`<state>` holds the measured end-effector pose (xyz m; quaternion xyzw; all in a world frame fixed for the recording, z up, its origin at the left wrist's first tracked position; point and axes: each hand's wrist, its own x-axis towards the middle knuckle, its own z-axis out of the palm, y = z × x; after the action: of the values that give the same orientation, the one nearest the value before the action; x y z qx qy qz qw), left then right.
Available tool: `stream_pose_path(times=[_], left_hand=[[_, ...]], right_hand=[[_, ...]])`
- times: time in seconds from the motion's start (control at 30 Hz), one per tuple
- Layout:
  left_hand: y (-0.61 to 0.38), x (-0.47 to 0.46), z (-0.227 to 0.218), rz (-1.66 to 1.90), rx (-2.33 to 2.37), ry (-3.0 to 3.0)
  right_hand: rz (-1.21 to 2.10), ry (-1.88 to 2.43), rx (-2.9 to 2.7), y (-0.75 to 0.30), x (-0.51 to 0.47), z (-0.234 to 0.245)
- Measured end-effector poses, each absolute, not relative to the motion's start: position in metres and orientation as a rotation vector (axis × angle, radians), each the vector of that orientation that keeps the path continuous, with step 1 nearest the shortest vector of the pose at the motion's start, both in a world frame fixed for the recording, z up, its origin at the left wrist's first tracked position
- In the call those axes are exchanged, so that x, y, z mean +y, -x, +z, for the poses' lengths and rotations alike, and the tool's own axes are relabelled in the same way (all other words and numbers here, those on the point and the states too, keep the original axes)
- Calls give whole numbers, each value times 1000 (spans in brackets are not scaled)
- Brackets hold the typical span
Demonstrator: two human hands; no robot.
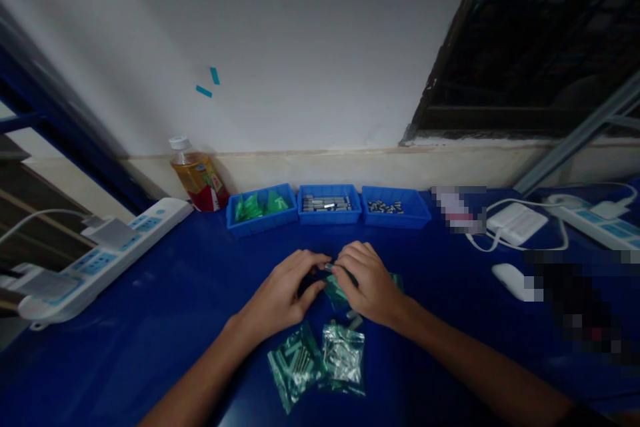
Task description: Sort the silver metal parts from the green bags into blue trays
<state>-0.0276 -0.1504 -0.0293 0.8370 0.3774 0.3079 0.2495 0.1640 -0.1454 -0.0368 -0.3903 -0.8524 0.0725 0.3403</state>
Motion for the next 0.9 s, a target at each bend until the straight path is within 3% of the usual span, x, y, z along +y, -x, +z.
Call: stream_pose_path(times=[0.53, 0.9], left_hand=[[25, -150, -27, 749, 1150, -2388], [29, -151, -26, 826, 1083, -2379]], right_hand=[[57, 923, -2291, -164, -149, -36], [138, 944, -2305, -165, -148, -36]])
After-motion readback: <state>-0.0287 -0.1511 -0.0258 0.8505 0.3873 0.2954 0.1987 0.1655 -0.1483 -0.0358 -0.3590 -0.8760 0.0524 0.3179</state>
